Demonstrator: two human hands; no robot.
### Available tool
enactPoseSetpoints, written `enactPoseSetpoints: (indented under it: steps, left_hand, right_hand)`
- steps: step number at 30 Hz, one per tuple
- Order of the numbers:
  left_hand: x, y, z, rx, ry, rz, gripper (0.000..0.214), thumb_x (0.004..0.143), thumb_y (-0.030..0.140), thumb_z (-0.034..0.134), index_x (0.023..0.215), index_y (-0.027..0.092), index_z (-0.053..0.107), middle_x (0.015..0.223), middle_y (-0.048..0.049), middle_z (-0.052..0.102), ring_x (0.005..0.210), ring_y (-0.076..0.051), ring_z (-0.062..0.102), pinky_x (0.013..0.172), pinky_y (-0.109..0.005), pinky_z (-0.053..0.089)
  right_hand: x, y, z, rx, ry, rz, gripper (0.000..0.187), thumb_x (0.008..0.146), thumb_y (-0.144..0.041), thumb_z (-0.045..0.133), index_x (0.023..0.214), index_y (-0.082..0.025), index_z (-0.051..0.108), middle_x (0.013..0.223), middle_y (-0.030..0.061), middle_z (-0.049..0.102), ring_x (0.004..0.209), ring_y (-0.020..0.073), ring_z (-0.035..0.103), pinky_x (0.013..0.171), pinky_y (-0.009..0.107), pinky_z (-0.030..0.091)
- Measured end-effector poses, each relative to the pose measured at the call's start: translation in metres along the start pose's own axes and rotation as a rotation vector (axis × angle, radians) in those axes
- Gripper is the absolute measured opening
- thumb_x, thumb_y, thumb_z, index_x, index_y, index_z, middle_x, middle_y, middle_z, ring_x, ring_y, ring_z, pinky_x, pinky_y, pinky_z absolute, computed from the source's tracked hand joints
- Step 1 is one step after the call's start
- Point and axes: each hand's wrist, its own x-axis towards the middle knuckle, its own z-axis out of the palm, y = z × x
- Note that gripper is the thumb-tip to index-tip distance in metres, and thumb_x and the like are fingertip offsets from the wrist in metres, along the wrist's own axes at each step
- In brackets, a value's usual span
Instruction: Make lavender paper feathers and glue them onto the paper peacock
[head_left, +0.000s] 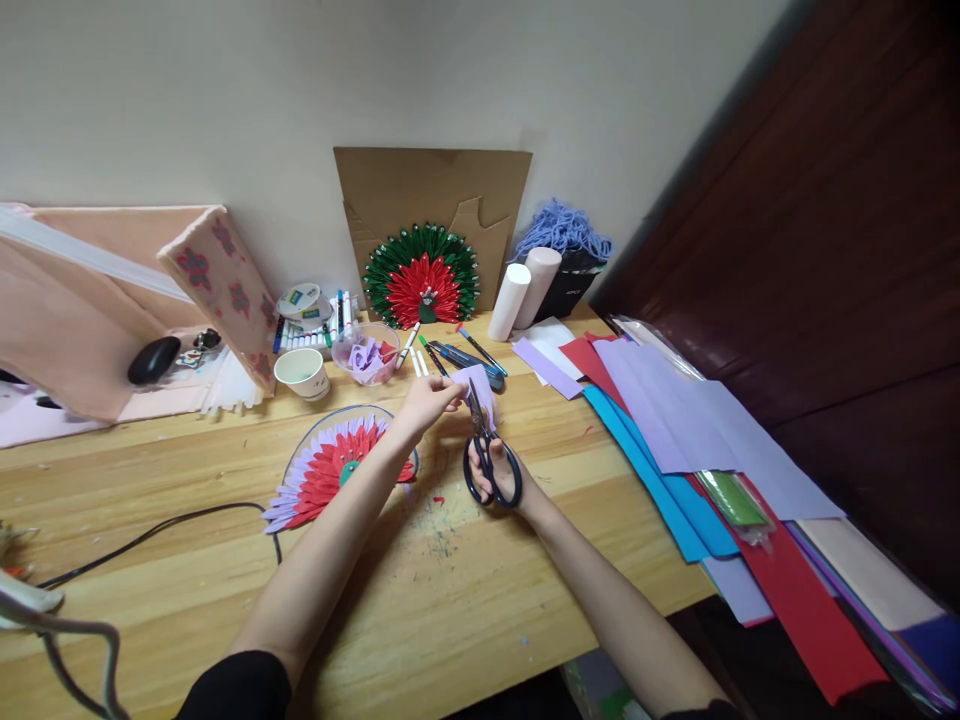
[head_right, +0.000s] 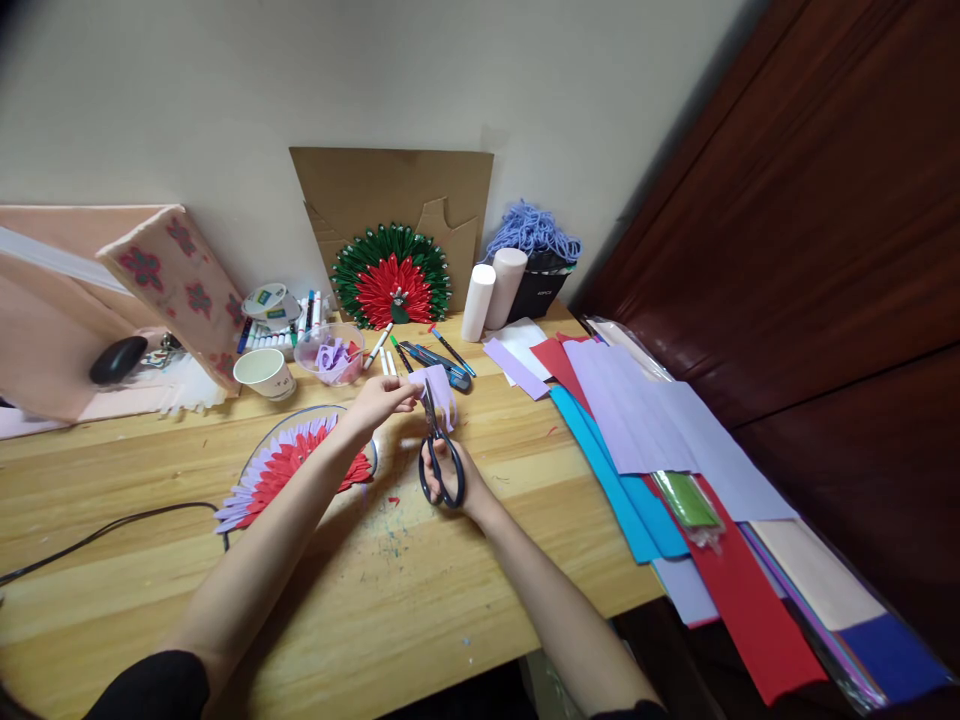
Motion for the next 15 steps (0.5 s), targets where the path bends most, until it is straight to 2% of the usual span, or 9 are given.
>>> enactPoseSetpoints:
  steps: [4,9,15]
  left_hand:
    - [-0.001,0.003,0.001,-0.012,0.013,-0.001,0.027,0.055,0.034,0.07,0.053,0.011,0.056,0.051,0.0029,0.052,0.05,-0.006,0.047,0.057,-0.021,0.041]
    - [-0.001,0.003,0.0,0.007,0.024,0.01,0.024,0.054,0.03,0.071,0.053,0.012,0.056,0.051,0.0034,0.052,0.052,-0.008,0.05,0.058,-0.021,0.042]
    - [0.001,-0.003,0.0,0.093,-0.046,-0.003,0.017,0.061,0.025,0.064,0.052,0.011,0.058,0.049,0.0027,0.053,0.051,-0.008,0.05,0.06,-0.022,0.044]
  right_hand:
    - [-0.002,0.002,0.0,-0.037,0.048,-0.038,0.064,0.052,-0.082,0.053,0.062,-0.019,0.043,0.031,-0.0078,0.042,0.023,0.0078,0.037,0.027,0.018,0.033]
    - [-0.007,0.001,0.009,-0.111,0.088,-0.099,0.074,0.051,-0.09,0.034,0.066,-0.018,0.044,0.035,-0.0057,0.044,0.028,0.0099,0.043,0.031,0.019,0.033]
    - [-0.01,-0.006,0.013,-0.178,0.113,-0.105,0.076,0.051,-0.091,0.027,0.065,-0.019,0.043,0.036,-0.0056,0.043,0.03,0.0104,0.044,0.034,0.02,0.035]
